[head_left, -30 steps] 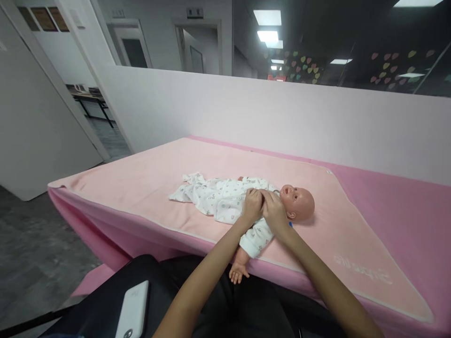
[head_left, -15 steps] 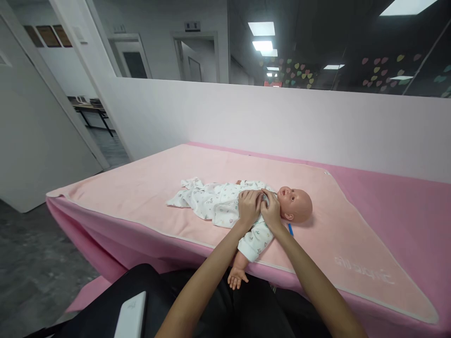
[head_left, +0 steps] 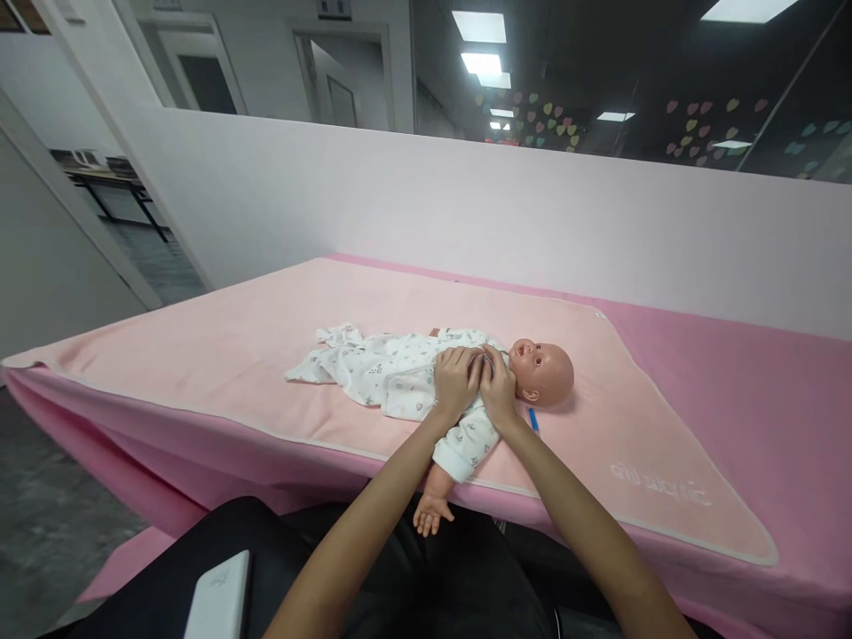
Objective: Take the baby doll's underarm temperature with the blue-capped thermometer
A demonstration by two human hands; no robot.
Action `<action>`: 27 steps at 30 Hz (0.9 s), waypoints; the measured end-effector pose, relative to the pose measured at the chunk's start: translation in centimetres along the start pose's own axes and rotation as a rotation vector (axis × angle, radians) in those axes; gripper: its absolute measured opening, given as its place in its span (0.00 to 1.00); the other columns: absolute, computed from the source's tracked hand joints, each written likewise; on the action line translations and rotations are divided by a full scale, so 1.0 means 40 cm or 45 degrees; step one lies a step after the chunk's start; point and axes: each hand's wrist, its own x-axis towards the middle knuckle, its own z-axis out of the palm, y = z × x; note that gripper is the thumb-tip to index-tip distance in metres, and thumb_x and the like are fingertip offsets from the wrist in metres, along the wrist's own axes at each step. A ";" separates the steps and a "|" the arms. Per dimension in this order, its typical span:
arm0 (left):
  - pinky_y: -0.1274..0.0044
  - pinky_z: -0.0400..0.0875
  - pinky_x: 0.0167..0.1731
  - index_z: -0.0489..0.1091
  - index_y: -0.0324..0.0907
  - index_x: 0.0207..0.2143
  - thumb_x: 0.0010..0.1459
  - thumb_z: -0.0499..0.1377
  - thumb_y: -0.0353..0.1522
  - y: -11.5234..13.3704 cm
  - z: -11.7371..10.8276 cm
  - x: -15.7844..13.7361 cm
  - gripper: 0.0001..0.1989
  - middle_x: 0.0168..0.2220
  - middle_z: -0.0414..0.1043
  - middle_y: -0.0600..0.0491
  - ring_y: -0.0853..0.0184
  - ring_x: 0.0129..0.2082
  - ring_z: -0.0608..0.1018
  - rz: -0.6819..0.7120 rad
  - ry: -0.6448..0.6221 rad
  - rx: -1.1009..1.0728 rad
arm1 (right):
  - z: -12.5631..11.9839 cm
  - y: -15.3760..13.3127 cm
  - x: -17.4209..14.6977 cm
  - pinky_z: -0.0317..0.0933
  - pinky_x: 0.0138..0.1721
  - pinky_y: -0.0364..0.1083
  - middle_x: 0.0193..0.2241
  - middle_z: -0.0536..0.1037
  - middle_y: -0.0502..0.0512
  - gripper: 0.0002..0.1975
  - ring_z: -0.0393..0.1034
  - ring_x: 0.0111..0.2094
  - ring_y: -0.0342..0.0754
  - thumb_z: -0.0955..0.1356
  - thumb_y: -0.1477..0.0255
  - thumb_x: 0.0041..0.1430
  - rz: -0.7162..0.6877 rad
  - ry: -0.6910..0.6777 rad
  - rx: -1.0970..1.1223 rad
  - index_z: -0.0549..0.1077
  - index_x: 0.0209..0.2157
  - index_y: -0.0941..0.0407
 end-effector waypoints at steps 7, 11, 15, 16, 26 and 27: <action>0.73 0.60 0.37 0.69 0.42 0.35 0.57 0.51 0.30 -0.004 0.006 -0.006 0.07 0.32 0.73 0.54 0.66 0.34 0.71 -0.012 0.029 -0.076 | 0.002 0.010 -0.001 0.64 0.41 0.47 0.41 0.74 0.58 0.14 0.69 0.41 0.48 0.57 0.73 0.59 0.012 0.032 -0.003 0.67 0.45 0.55; 0.73 0.60 0.36 0.68 0.42 0.31 0.55 0.53 0.29 -0.006 0.008 -0.008 0.05 0.29 0.72 0.54 0.65 0.32 0.71 -0.019 0.023 -0.062 | 0.001 0.011 0.001 0.64 0.39 0.47 0.38 0.75 0.58 0.14 0.70 0.38 0.48 0.58 0.72 0.59 0.026 0.023 0.006 0.66 0.46 0.55; 0.73 0.60 0.35 0.68 0.42 0.31 0.56 0.52 0.29 -0.006 0.006 -0.008 0.06 0.29 0.72 0.53 0.65 0.32 0.71 -0.007 0.035 -0.082 | 0.001 0.010 0.001 0.64 0.40 0.48 0.39 0.74 0.58 0.14 0.69 0.39 0.48 0.57 0.73 0.59 -0.014 0.033 -0.020 0.67 0.45 0.56; 0.73 0.60 0.35 0.68 0.42 0.31 0.56 0.51 0.29 -0.006 0.005 -0.009 0.06 0.29 0.72 0.53 0.65 0.32 0.71 0.001 0.039 -0.094 | 0.001 0.009 0.001 0.64 0.40 0.48 0.38 0.74 0.58 0.14 0.69 0.39 0.49 0.57 0.74 0.59 -0.028 0.038 -0.031 0.67 0.45 0.56; 0.71 0.57 0.37 0.67 0.41 0.30 0.58 0.48 0.29 -0.004 -0.004 -0.006 0.09 0.28 0.71 0.52 0.65 0.31 0.69 0.027 0.135 0.059 | -0.002 0.001 0.004 0.62 0.41 0.48 0.34 0.73 0.57 0.11 0.67 0.37 0.48 0.57 0.77 0.58 -0.080 0.075 -0.056 0.69 0.38 0.57; 0.71 0.56 0.37 0.67 0.41 0.29 0.59 0.47 0.29 -0.008 -0.007 -0.004 0.11 0.28 0.72 0.52 0.65 0.30 0.69 0.001 0.161 0.094 | -0.003 0.001 0.005 0.62 0.40 0.48 0.33 0.73 0.57 0.11 0.67 0.37 0.48 0.57 0.77 0.58 -0.092 0.087 -0.046 0.69 0.36 0.57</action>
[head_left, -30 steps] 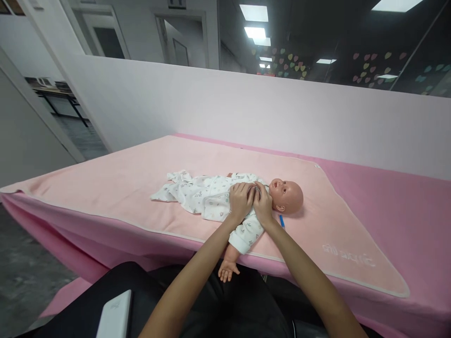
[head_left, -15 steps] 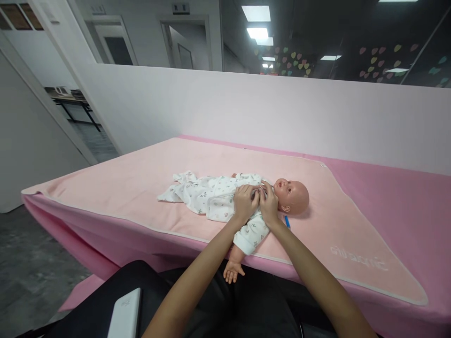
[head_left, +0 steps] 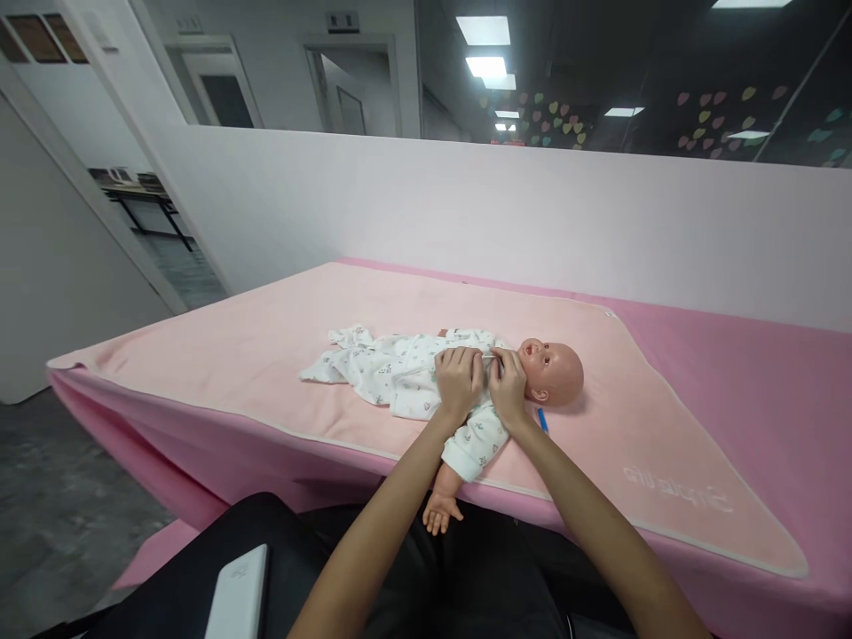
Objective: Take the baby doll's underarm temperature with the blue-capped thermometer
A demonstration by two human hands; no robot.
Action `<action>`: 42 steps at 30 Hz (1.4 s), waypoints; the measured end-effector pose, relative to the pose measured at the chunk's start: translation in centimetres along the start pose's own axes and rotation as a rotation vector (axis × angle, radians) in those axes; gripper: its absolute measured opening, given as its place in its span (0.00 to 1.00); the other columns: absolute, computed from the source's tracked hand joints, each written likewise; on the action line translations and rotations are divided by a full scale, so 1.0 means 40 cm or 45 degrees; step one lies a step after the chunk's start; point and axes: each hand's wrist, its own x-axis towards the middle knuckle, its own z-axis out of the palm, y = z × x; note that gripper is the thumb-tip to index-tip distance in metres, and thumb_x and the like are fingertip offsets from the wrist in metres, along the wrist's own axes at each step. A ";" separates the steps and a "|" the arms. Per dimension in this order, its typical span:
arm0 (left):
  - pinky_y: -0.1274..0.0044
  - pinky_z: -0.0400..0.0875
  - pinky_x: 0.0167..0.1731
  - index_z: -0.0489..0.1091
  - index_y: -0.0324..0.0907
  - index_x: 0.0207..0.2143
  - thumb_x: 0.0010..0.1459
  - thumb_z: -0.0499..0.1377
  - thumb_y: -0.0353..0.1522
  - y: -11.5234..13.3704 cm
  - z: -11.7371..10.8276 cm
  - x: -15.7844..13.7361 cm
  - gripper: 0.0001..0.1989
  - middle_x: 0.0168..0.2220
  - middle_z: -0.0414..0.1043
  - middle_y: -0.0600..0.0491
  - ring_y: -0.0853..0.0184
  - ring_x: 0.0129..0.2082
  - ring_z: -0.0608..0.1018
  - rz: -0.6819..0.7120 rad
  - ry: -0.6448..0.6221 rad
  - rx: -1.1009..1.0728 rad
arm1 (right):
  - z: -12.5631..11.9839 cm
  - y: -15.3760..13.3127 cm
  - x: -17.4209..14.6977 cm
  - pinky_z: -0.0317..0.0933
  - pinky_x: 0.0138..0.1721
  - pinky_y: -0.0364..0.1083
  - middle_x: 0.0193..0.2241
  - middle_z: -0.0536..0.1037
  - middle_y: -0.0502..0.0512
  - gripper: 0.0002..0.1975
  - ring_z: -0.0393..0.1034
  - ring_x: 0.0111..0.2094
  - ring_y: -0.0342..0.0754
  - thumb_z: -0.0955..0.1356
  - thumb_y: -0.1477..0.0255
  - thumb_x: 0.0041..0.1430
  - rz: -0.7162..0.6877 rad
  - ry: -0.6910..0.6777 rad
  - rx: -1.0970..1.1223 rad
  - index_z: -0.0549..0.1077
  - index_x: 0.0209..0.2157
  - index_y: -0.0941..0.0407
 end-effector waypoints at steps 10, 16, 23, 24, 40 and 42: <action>0.70 0.56 0.38 0.67 0.42 0.28 0.59 0.46 0.30 -0.081 -0.038 0.021 0.11 0.28 0.72 0.52 0.64 0.32 0.69 -0.154 0.057 0.070 | -0.013 -0.010 0.003 0.62 0.39 0.47 0.30 0.71 0.54 0.09 0.66 0.36 0.46 0.58 0.78 0.57 -0.098 0.059 0.103 0.67 0.33 0.56; 0.71 0.58 0.36 0.65 0.43 0.28 0.53 0.50 0.29 -0.096 -0.059 0.005 0.05 0.29 0.70 0.53 0.65 0.31 0.68 0.160 -0.208 -0.033 | -0.012 -0.014 0.000 0.63 0.39 0.48 0.30 0.71 0.55 0.09 0.66 0.35 0.47 0.57 0.78 0.57 -0.102 0.046 0.128 0.68 0.32 0.56; 0.72 0.58 0.33 0.61 0.42 0.28 0.53 0.49 0.28 -0.084 -0.052 -0.014 0.03 0.26 0.67 0.52 0.65 0.30 0.67 0.117 -0.144 -0.011 | -0.013 -0.025 -0.004 0.62 0.42 0.50 0.33 0.72 0.56 0.12 0.66 0.39 0.49 0.57 0.81 0.54 -0.231 -0.046 0.072 0.67 0.34 0.56; 0.72 0.59 0.33 0.61 0.42 0.28 0.54 0.49 0.28 -0.083 -0.049 -0.015 0.03 0.26 0.67 0.52 0.65 0.30 0.67 0.105 -0.125 -0.021 | -0.012 -0.028 -0.006 0.61 0.43 0.50 0.34 0.73 0.56 0.12 0.66 0.39 0.49 0.57 0.81 0.54 -0.274 -0.083 0.045 0.67 0.35 0.56; 0.72 0.61 0.36 0.64 0.42 0.33 0.52 0.51 0.29 -0.073 -0.054 -0.016 0.05 0.30 0.70 0.52 0.64 0.32 0.69 0.098 -0.174 -0.098 | 0.000 -0.021 -0.013 0.56 0.47 0.51 0.29 0.74 0.52 0.08 0.65 0.34 0.47 0.59 0.77 0.58 -0.333 -0.234 -0.096 0.68 0.31 0.55; 0.72 0.61 0.36 0.64 0.42 0.33 0.53 0.50 0.29 -0.072 -0.052 -0.016 0.05 0.31 0.70 0.51 0.64 0.33 0.69 0.097 -0.174 -0.092 | -0.002 -0.024 -0.012 0.56 0.47 0.51 0.29 0.74 0.52 0.08 0.65 0.33 0.47 0.59 0.77 0.58 -0.333 -0.233 -0.092 0.68 0.31 0.55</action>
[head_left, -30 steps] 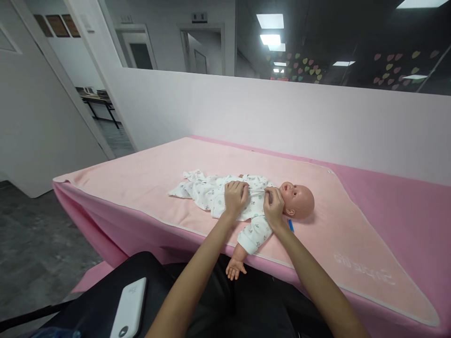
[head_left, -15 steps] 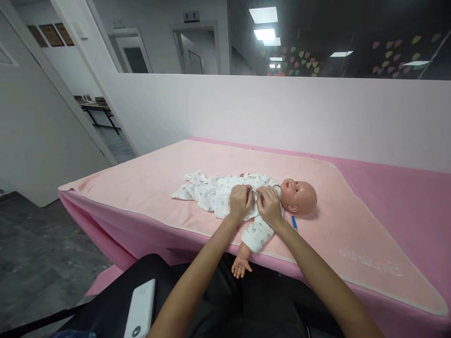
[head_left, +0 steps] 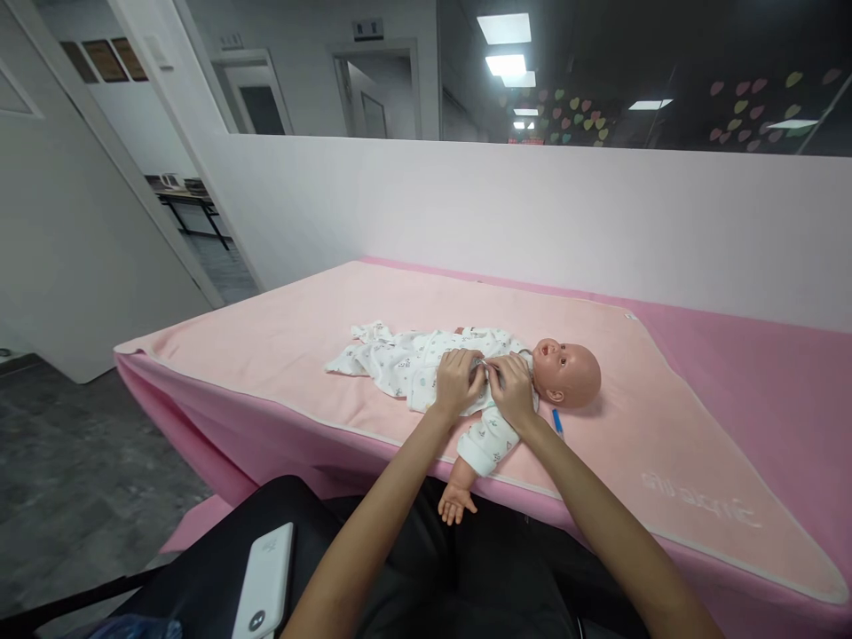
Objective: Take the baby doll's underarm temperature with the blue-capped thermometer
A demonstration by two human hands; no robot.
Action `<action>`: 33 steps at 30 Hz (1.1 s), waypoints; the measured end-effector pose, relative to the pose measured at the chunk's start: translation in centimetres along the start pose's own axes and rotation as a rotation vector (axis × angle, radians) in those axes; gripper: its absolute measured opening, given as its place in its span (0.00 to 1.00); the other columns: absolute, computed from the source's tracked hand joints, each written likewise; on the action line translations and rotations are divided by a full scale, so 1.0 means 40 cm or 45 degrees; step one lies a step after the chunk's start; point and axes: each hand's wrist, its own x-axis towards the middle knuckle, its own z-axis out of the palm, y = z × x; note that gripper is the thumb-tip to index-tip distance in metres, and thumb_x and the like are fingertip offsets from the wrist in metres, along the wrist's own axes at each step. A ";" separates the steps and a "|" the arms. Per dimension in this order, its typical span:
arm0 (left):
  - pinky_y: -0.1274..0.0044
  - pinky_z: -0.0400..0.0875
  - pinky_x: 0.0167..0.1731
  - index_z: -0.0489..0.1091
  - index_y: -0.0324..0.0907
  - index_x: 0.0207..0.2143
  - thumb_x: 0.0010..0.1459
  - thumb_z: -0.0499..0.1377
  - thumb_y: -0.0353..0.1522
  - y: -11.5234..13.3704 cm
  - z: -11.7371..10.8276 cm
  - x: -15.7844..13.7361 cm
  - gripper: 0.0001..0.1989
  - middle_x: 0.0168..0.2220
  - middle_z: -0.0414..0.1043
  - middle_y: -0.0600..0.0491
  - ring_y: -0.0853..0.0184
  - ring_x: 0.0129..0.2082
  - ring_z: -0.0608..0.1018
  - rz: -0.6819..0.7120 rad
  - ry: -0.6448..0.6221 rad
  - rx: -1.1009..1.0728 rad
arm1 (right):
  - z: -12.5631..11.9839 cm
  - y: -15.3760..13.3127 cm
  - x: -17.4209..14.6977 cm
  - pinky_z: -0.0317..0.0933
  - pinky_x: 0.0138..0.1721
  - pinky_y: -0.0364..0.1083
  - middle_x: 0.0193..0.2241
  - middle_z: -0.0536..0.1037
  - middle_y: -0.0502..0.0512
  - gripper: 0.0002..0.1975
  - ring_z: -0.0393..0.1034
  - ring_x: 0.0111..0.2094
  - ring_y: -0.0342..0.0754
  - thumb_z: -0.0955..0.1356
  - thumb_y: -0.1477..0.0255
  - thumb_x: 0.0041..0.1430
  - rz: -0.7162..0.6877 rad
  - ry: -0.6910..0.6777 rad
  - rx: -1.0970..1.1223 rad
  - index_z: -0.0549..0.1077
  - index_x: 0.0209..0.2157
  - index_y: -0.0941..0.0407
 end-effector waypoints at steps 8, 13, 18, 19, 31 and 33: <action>0.73 0.61 0.36 0.65 0.42 0.37 0.58 0.49 0.29 -0.001 0.005 -0.001 0.07 0.32 0.71 0.51 0.65 0.33 0.70 0.051 0.025 0.028 | 0.001 -0.002 0.002 0.56 0.46 0.51 0.28 0.73 0.53 0.08 0.65 0.33 0.48 0.59 0.76 0.59 0.008 0.024 -0.015 0.68 0.31 0.55; 0.74 0.61 0.35 0.66 0.42 0.37 0.60 0.48 0.30 -0.002 0.009 -0.001 0.08 0.31 0.71 0.52 0.66 0.33 0.70 0.065 0.024 0.030 | 0.003 0.002 0.001 0.57 0.46 0.51 0.28 0.73 0.53 0.09 0.65 0.33 0.48 0.58 0.76 0.59 0.032 0.038 -0.013 0.68 0.31 0.55; 0.73 0.62 0.36 0.68 0.42 0.36 0.61 0.47 0.31 0.000 0.009 -0.001 0.10 0.32 0.72 0.52 0.66 0.32 0.70 0.041 0.009 0.019 | 0.002 0.002 0.001 0.57 0.45 0.51 0.28 0.73 0.53 0.09 0.64 0.33 0.48 0.58 0.76 0.59 0.042 0.039 0.005 0.68 0.31 0.55; 0.73 0.62 0.36 0.68 0.42 0.36 0.61 0.47 0.31 0.000 0.009 -0.001 0.10 0.33 0.72 0.51 0.66 0.33 0.70 0.042 0.006 0.016 | 0.002 0.002 0.001 0.57 0.46 0.51 0.28 0.73 0.53 0.09 0.64 0.33 0.48 0.58 0.76 0.59 0.040 0.044 0.005 0.68 0.31 0.55; 0.72 0.63 0.37 0.68 0.42 0.37 0.61 0.48 0.30 -0.003 0.010 -0.001 0.10 0.34 0.72 0.51 0.66 0.35 0.71 0.061 0.018 0.000 | 0.004 0.003 0.000 0.57 0.46 0.51 0.28 0.73 0.53 0.09 0.64 0.32 0.48 0.58 0.76 0.59 0.019 0.061 -0.014 0.68 0.31 0.55; 0.72 0.63 0.37 0.68 0.42 0.38 0.60 0.48 0.30 -0.003 0.009 -0.001 0.09 0.34 0.72 0.51 0.66 0.35 0.71 0.081 0.031 -0.013 | 0.005 0.004 0.001 0.57 0.45 0.51 0.28 0.72 0.53 0.09 0.64 0.33 0.48 0.58 0.76 0.59 0.022 0.047 -0.022 0.68 0.31 0.55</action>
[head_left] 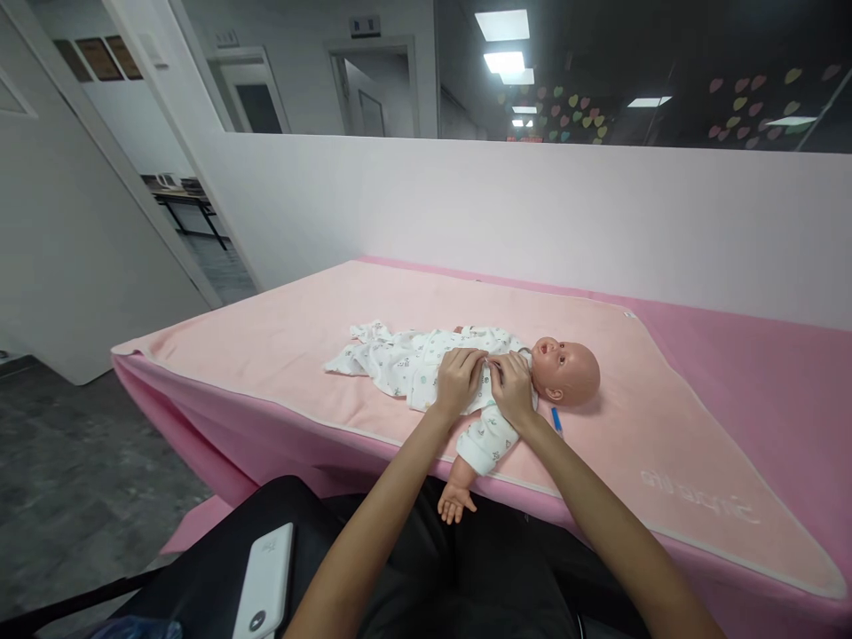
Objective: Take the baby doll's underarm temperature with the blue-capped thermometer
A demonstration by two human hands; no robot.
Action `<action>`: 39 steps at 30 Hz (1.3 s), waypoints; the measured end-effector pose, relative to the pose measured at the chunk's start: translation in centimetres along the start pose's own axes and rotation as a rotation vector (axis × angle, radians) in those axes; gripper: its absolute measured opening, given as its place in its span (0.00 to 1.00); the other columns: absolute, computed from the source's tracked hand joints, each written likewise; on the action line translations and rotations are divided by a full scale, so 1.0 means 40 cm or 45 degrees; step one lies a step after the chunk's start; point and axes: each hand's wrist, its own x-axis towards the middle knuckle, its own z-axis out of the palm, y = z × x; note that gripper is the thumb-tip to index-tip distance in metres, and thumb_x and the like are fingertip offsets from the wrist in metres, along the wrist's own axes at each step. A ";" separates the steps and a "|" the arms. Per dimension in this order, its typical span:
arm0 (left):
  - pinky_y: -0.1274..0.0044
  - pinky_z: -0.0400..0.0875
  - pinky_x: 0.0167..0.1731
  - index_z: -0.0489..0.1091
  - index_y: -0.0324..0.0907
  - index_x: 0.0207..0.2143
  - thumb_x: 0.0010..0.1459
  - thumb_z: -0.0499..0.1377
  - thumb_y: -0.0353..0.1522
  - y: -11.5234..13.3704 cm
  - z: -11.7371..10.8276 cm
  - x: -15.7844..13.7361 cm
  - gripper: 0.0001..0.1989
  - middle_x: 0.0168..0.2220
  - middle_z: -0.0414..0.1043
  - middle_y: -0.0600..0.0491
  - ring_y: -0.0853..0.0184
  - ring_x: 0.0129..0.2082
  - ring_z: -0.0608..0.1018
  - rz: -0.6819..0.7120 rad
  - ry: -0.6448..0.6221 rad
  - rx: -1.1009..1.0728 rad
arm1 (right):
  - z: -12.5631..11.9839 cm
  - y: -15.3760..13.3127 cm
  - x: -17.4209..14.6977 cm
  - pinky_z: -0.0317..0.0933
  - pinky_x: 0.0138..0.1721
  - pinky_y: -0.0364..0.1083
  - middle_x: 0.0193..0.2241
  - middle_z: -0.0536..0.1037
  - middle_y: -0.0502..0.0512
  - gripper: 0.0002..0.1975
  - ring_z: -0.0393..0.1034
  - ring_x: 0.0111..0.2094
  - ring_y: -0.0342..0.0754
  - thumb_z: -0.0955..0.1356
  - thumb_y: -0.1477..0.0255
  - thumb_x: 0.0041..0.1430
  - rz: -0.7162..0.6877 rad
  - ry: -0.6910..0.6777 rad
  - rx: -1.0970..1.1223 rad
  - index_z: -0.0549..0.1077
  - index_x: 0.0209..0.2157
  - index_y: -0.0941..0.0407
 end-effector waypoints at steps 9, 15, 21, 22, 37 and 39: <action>0.73 0.63 0.35 0.69 0.42 0.36 0.60 0.49 0.29 0.000 0.005 0.000 0.09 0.31 0.71 0.52 0.67 0.33 0.70 -0.017 0.052 -0.047 | -0.004 -0.006 0.003 0.57 0.40 0.49 0.26 0.71 0.53 0.09 0.62 0.32 0.48 0.58 0.77 0.59 0.013 -0.029 -0.029 0.67 0.30 0.56; 0.73 0.62 0.34 0.68 0.42 0.34 0.57 0.51 0.27 0.004 0.003 0.000 0.07 0.30 0.72 0.53 0.67 0.32 0.69 -0.002 0.079 -0.068 | -0.006 -0.007 0.004 0.56 0.39 0.48 0.26 0.71 0.53 0.09 0.62 0.32 0.48 0.58 0.77 0.59 0.014 -0.025 -0.015 0.67 0.30 0.55; 0.73 0.60 0.33 0.66 0.41 0.33 0.55 0.52 0.27 0.007 -0.001 -0.001 0.04 0.29 0.71 0.53 0.66 0.31 0.69 -0.022 0.094 -0.020 | -0.002 -0.002 0.000 0.56 0.41 0.49 0.27 0.71 0.53 0.08 0.62 0.32 0.48 0.59 0.77 0.59 0.004 -0.026 -0.004 0.67 0.30 0.55; 0.73 0.60 0.33 0.65 0.41 0.33 0.54 0.53 0.28 0.007 0.000 -0.001 0.04 0.29 0.71 0.53 0.66 0.31 0.69 -0.020 0.093 -0.014 | -0.002 -0.002 0.000 0.56 0.41 0.49 0.27 0.72 0.52 0.08 0.62 0.32 0.48 0.59 0.77 0.59 0.005 -0.030 -0.005 0.67 0.30 0.55; 0.72 0.59 0.32 0.64 0.41 0.32 0.53 0.53 0.29 0.007 0.001 -0.001 0.03 0.28 0.70 0.53 0.65 0.30 0.68 -0.010 0.077 0.036 | -0.003 -0.003 -0.001 0.56 0.41 0.49 0.26 0.72 0.52 0.08 0.62 0.31 0.48 0.59 0.77 0.59 -0.012 -0.028 -0.027 0.67 0.30 0.55; 0.73 0.59 0.32 0.64 0.41 0.32 0.53 0.53 0.29 0.009 0.000 -0.001 0.03 0.28 0.70 0.53 0.66 0.30 0.68 -0.003 0.081 0.037 | -0.003 -0.004 -0.001 0.56 0.41 0.49 0.27 0.72 0.53 0.08 0.62 0.31 0.48 0.59 0.78 0.58 -0.009 -0.025 -0.026 0.67 0.30 0.55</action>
